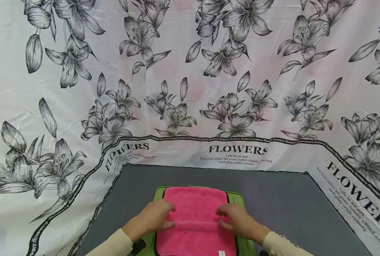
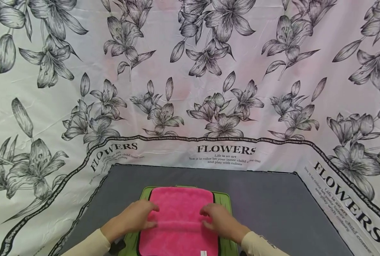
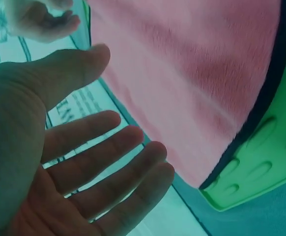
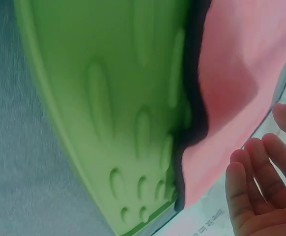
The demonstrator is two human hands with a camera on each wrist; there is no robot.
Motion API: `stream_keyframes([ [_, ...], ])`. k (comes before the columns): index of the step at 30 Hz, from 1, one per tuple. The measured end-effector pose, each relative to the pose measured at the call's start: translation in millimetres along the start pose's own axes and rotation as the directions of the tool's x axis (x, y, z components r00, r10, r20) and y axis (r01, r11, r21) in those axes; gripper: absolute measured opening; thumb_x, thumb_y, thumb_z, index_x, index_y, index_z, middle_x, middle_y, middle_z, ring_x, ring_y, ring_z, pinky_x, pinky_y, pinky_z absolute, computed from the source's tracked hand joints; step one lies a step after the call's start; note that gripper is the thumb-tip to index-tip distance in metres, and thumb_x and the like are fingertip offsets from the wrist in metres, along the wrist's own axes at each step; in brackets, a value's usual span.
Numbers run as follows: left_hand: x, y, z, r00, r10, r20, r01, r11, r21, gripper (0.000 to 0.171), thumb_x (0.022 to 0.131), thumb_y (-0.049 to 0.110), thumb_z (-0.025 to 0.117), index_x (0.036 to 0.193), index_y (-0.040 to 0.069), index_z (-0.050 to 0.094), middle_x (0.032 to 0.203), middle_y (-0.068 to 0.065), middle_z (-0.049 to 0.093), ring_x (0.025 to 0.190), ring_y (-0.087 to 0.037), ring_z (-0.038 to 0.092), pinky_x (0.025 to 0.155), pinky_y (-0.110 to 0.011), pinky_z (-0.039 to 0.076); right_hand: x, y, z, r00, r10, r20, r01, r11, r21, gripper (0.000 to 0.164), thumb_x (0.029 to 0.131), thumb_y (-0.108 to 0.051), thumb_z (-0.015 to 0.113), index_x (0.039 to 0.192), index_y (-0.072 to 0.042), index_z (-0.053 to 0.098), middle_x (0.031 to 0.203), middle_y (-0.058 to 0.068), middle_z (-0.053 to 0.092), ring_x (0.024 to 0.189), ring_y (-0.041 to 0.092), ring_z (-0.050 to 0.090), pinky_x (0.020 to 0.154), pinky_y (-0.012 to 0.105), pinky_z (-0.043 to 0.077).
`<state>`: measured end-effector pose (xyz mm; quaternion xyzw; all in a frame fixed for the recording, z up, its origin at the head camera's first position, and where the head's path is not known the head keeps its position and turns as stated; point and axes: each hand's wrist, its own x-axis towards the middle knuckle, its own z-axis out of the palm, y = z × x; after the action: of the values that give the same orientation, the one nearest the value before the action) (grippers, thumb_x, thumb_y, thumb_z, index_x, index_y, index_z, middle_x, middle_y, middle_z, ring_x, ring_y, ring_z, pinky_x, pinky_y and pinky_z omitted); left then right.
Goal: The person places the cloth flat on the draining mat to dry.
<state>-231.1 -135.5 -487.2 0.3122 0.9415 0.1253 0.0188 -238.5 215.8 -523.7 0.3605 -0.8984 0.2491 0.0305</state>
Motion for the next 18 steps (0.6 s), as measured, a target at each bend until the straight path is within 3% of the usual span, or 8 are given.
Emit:
stream_keyframes([
  [5, -11.7, 12.7, 3.7, 0.995, 0.094, 0.044, -0.094, 0.995, 0.013, 0.036, 0.084, 0.034, 0.097, 0.108, 0.01, 0.083, 0.1, 0.001, 0.081, 0.089, -0.009, 0.072, 0.074, -0.028, 0.061, -8.1, -15.6, 5.3, 0.996, -0.082, 0.018, 0.082, 0.997, 0.003, 0.012, 0.094, -0.009, 0.085, 0.103, -0.012, 0.077, 0.095, -0.004, 0.075, 0.086, 0.004, 0.066, 0.076, 0.025, 0.058],
  [9, -17.3, 26.0, 6.5, 0.986, 0.136, 0.094, -0.135, 0.991, -0.014, 0.027, 0.081, 0.035, 0.098, 0.091, 0.016, 0.082, 0.081, 0.009, 0.073, 0.07, 0.004, 0.058, 0.06, -0.018, 0.049, -15.5, -27.5, 11.6, 0.988, -0.144, 0.062, 0.145, 0.989, -0.01, 0.013, 0.095, -0.015, 0.085, 0.102, -0.015, 0.075, 0.094, -0.008, 0.073, 0.086, -0.002, 0.062, 0.075, 0.023, 0.056],
  [11, -20.1, 33.8, 9.8, 0.981, 0.16, 0.106, -0.159, 0.987, -0.018, 0.026, 0.082, 0.031, 0.096, 0.075, 0.019, 0.074, 0.065, 0.017, 0.058, 0.06, 0.008, 0.042, 0.051, -0.014, 0.036, -19.1, -32.1, 16.2, 0.98, -0.181, 0.084, 0.182, 0.983, -0.007, 0.012, 0.095, -0.017, 0.084, 0.102, -0.016, 0.074, 0.094, -0.009, 0.072, 0.086, -0.003, 0.061, 0.076, 0.019, 0.054],
  [13, -23.5, 40.8, 14.2, 0.975, 0.2, 0.096, -0.197, 0.98, -0.038, 0.038, 0.082, 0.021, 0.091, 0.063, 0.021, 0.058, 0.058, 0.02, 0.035, 0.057, 0.007, 0.024, 0.048, -0.015, 0.023, -22.1, -35.8, 21.6, 0.969, -0.218, 0.116, 0.214, 0.976, 0.042, 0.01, 0.095, -0.013, 0.082, 0.1, -0.016, 0.074, 0.092, -0.009, 0.072, 0.083, -0.004, 0.06, 0.075, 0.013, 0.051],
  [16, -27.6, 48.2, 20.8, 0.964, 0.254, 0.084, -0.248, 0.966, -0.078, 0.054, 0.076, 0.008, 0.081, 0.06, 0.022, 0.031, 0.064, 0.015, 0.01, 0.061, -0.001, 0.005, 0.05, -0.021, 0.008, -25.2, -38.8, 30.6, 0.948, -0.28, 0.153, 0.265, 0.957, 0.116, 0.007, 0.093, -0.013, 0.08, 0.096, -0.016, 0.076, 0.087, -0.01, 0.072, 0.08, -0.009, 0.057, 0.073, 0.005, 0.045],
  [18, -28.9, 50.8, 24.3, 0.958, 0.274, 0.086, -0.267, 0.96, -0.085, 0.059, 0.076, 0.005, 0.079, 0.063, 0.023, 0.024, 0.068, 0.013, 0.007, 0.064, -0.003, 0.001, 0.052, -0.023, 0.006, -26.2, -39.3, 36.2, 0.936, -0.307, 0.172, 0.282, 0.946, 0.158, 0.005, 0.092, -0.013, 0.08, 0.093, -0.018, 0.076, 0.082, -0.012, 0.071, 0.076, -0.012, 0.054, 0.071, 0.002, 0.043],
])
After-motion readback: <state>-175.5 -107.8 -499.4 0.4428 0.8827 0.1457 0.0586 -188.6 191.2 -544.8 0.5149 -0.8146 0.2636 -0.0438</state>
